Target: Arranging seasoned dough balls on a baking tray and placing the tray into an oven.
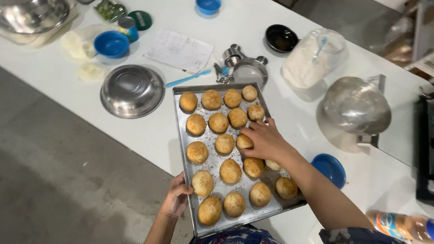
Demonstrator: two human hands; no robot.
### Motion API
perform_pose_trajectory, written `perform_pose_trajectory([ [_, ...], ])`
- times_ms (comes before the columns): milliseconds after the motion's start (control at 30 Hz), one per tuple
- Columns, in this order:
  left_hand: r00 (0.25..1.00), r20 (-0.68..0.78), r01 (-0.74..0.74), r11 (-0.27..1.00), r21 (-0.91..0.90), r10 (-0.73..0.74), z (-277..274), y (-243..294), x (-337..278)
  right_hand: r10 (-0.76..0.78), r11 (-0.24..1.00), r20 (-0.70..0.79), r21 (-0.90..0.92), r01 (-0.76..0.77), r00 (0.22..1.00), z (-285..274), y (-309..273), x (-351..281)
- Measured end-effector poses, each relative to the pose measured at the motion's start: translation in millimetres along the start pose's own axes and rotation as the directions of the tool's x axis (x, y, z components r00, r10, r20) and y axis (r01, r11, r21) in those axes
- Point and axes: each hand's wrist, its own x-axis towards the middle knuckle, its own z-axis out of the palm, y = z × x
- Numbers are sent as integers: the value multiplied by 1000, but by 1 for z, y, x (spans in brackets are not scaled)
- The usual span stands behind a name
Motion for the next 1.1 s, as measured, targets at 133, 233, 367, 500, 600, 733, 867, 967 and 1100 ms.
perform_pose_trajectory([
  [133, 998, 67, 0, 1000, 28, -2, -1, -2, 15, -27, 991, -264, 119, 60, 964, -9, 40, -42],
  [233, 994, 114, -1, 998, 60, -6, -3, -6, 23, 111, 963, -673, 254, 87, 731, 20, 97, -97],
  [367, 997, 74, 20, 999, 28, -22, 3, -13, 44, 732, 406, -178, 889, -211, 658, 168, 170, -161],
  [500, 928, 348, 18, 948, 317, -134, -68, -44, 140, 573, -400, 400, 898, -182, 716, 230, 126, -207],
  [600, 824, 512, 65, 938, 340, -242, -76, -84, 214, 669, -415, 275, 909, 40, 691, 222, 113, -229],
  [733, 812, 534, 85, 954, 288, -234, 65, -100, 219, 808, -289, 139, 940, 180, 572, 230, 156, -285],
  [867, 780, 567, 143, 958, 247, -263, 262, -129, 183, 886, 249, -368, 891, 379, 283, 234, 230, -372],
  [967, 713, 635, 187, 954, 235, -296, 362, -195, 206, 965, 62, -139, 945, 320, 223, 231, 279, -450],
  [1100, 610, 713, 199, 938, 284, -345, 488, -288, 215, 988, -152, 138, 958, 243, 74, 254, 337, -527],
])
